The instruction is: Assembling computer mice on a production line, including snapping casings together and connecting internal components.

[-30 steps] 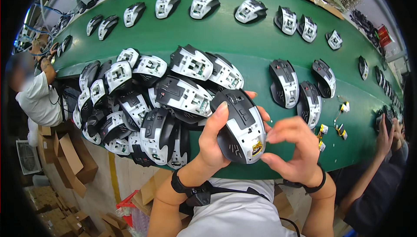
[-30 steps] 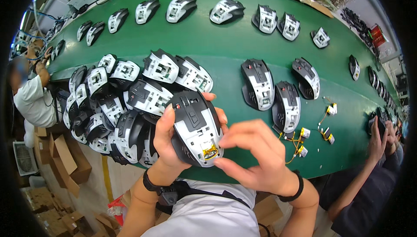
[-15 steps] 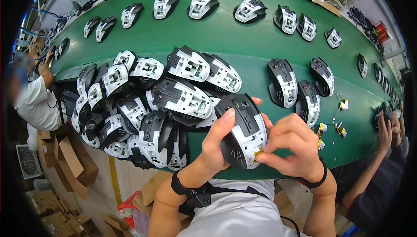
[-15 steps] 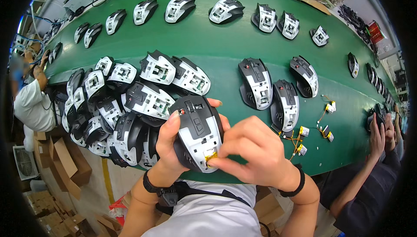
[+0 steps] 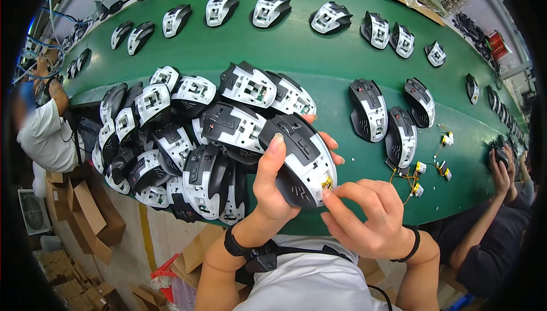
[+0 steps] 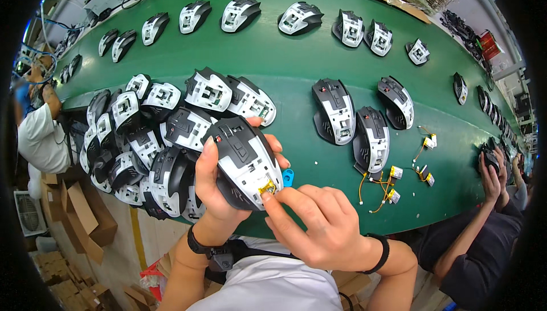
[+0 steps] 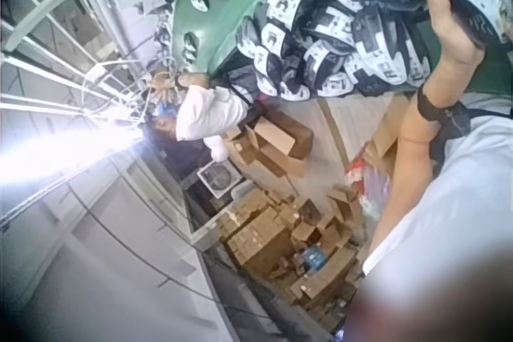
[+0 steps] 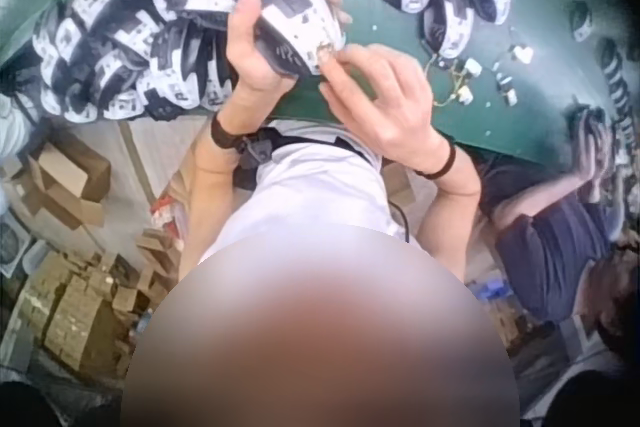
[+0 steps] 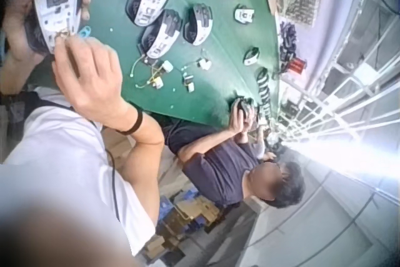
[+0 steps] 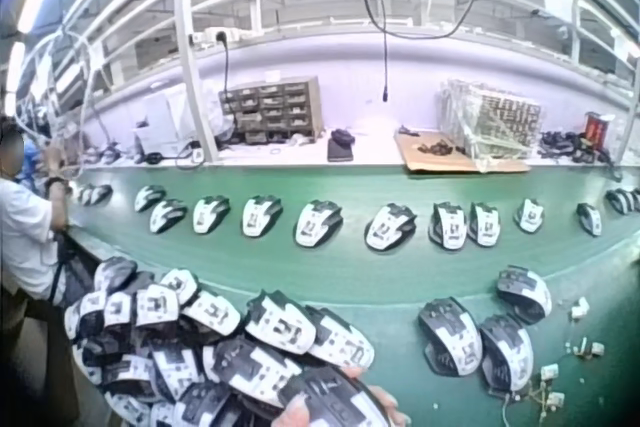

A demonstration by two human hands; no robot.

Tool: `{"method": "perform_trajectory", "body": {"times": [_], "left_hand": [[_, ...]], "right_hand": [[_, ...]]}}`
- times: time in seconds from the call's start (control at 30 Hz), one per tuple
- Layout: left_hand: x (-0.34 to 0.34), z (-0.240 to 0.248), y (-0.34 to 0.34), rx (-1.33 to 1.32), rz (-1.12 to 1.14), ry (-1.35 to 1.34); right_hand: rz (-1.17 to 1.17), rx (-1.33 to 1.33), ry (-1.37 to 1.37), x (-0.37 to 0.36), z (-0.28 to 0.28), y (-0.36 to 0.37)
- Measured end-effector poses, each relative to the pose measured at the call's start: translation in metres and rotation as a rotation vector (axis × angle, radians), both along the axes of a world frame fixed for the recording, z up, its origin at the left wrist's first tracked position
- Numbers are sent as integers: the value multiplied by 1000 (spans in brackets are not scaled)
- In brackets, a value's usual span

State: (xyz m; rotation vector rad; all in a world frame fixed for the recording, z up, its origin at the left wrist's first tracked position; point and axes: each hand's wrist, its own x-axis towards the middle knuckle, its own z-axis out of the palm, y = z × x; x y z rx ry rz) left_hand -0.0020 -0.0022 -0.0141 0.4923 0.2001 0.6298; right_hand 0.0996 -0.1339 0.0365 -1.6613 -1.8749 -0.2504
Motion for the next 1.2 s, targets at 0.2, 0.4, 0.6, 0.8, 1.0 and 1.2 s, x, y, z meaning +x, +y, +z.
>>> {"method": "perform_trajectory", "body": {"times": [0.2, 0.4, 0.6, 0.8, 1.0, 1.2], "left_hand": [[3, 0, -2, -86, -62, -123], [3, 4, -7, 5, -44, -34], [2, 2, 1, -73, -47, -72], [1, 9, -4, 326, 43, -2], [5, 16, -17, 605, -34, 111], [-86, 50, -24, 752, 335, 164]], "right_hand": [[108, -98, 719, 8, -9, 1], [3, -16, 438, 7, -17, 2], [42, -87, 602, 11, -1, 7], [150, -159, 632, 27, 10, 9], [114, -99, 646, 43, 2, 8], [-409, 208, 754, 204, 10, -15]]}}
